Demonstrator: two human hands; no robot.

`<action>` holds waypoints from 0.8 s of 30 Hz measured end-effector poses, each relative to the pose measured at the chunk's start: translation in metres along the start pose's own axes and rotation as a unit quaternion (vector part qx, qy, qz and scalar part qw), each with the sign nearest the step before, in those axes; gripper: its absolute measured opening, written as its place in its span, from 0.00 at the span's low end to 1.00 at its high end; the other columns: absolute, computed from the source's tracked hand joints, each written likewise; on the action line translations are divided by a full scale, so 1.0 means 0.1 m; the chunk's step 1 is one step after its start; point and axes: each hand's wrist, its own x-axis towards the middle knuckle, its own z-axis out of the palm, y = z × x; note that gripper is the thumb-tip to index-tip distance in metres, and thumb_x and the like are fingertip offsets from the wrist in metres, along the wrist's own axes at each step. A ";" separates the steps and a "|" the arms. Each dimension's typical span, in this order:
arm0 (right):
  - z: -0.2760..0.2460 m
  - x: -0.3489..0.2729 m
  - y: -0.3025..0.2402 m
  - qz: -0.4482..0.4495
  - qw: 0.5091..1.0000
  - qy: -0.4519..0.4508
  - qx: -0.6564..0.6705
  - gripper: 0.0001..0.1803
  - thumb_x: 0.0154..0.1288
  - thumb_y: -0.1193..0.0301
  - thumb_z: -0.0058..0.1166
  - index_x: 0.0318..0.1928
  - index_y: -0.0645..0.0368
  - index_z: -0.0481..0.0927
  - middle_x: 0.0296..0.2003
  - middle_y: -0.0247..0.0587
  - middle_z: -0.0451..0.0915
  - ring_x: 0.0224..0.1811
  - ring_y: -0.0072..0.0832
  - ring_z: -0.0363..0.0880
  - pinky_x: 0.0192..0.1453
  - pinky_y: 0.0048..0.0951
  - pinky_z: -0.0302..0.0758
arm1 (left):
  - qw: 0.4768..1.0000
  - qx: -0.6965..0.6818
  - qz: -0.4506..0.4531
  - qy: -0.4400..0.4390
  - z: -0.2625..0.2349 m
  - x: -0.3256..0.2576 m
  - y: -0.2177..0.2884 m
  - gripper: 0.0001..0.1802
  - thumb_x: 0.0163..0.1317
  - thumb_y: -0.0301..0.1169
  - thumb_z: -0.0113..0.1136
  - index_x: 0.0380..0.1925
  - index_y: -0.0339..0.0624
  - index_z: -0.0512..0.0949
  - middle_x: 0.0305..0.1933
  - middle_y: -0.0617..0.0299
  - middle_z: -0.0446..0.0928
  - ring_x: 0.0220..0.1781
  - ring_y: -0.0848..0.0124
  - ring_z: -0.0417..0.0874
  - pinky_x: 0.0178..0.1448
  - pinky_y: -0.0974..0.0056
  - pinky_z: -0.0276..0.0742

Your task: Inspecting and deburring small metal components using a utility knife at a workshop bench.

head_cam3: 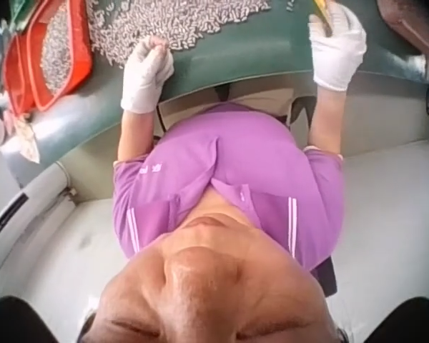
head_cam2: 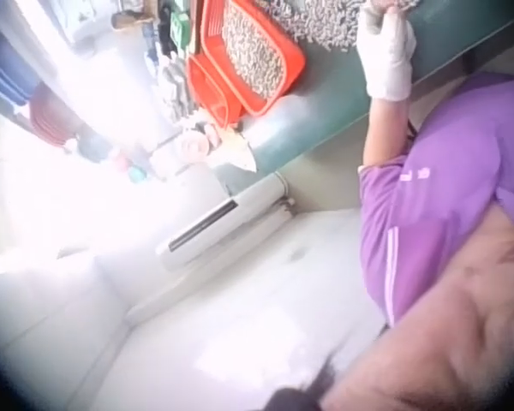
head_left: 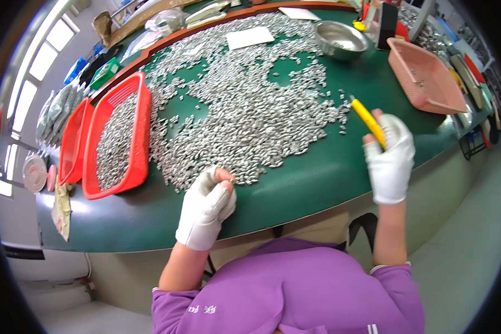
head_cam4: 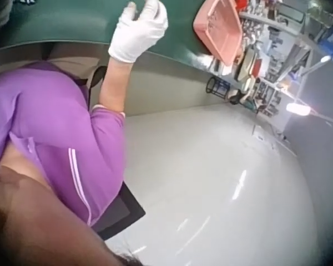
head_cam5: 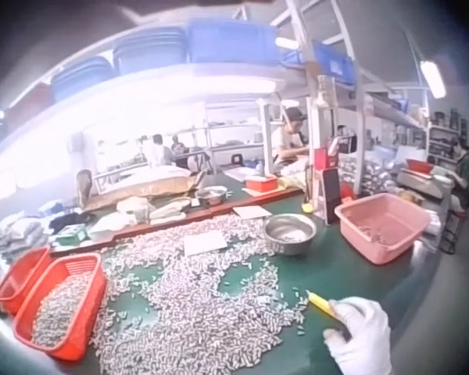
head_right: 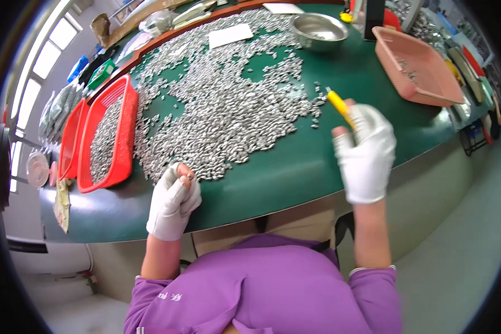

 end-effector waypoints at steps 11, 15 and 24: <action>0.16 0.02 -1.00 -0.182 0.852 -0.146 0.470 0.10 0.49 0.77 0.67 0.34 0.55 0.81 0.27 0.38 0.80 0.27 0.35 0.78 0.31 0.32 0.74 | 0.987 0.123 -0.084 -0.056 0.23 0.02 0.11 0.05 0.67 0.31 0.57 0.39 0.43 0.76 0.32 0.73 0.74 0.27 0.87 0.65 0.31 0.79 0.59; 0.21 0.27 -0.94 -0.175 0.854 -0.170 0.459 0.08 0.49 0.79 0.66 0.29 0.58 0.79 0.25 0.39 0.79 0.28 0.33 0.78 0.33 0.30 0.74 | 0.986 0.058 -0.119 -0.098 0.25 0.21 0.17 0.11 0.70 0.36 0.53 0.45 0.41 0.72 0.22 0.76 0.60 0.19 0.84 0.56 0.23 0.75 0.51; 0.86 1.62 0.14 0.033 0.996 0.017 0.083 0.10 0.58 0.61 0.61 0.37 0.51 0.84 0.33 0.42 0.83 0.35 0.40 0.82 0.40 0.37 0.78 | 0.958 -0.172 -0.095 -0.210 -0.23 0.62 0.15 0.22 0.72 0.52 0.42 0.32 0.47 0.73 0.15 0.75 0.50 0.13 0.81 0.49 0.18 0.72 0.46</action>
